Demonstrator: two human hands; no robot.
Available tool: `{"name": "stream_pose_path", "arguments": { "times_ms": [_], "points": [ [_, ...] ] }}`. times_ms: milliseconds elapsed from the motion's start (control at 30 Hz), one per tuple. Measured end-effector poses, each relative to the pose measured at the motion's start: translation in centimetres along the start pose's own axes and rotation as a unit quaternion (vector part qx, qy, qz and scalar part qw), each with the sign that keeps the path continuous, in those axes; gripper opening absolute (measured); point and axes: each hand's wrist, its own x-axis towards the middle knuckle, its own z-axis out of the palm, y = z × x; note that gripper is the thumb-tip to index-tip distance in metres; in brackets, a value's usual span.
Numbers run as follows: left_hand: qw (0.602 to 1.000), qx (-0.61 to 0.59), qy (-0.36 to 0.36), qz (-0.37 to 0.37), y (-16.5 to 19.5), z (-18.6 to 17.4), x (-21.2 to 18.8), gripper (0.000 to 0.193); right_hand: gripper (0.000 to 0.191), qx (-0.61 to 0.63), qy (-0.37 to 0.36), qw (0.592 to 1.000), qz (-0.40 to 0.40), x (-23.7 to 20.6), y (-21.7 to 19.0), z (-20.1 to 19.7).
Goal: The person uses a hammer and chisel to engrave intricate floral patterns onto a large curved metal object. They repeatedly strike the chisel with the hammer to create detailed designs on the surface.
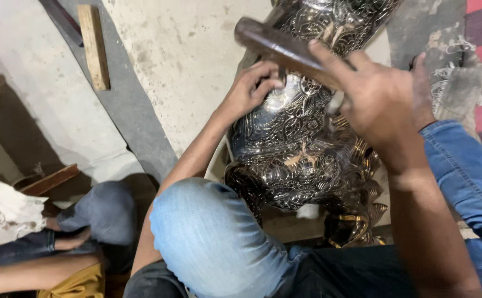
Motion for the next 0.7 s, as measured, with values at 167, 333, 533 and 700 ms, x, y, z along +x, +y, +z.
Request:
{"name": "stream_pose_path", "arguments": {
  "times_ms": [167,333,533,700],
  "points": [
    [0.996,-0.077,0.019,-0.026,0.9,-0.9,0.5,0.038,0.070,0.327,0.042,0.938,0.108,-0.4,1.2,1.4],
    [0.997,-0.067,-0.007,0.030,1.4,-1.4,1.1,0.035,0.072,0.216,0.020,0.971,0.097,0.0,1.3,1.0],
    [0.998,-0.058,-0.005,0.012,0.8,-1.1,1.0,0.035,0.067,-0.034,-0.017,0.999,0.009,0.6,0.4,-0.1],
    [0.999,-0.023,-0.012,0.032,0.0,-1.0,1.1,0.031,0.072,-0.121,-0.122,0.985,0.026,1.2,-0.2,0.1]
  ]
}}
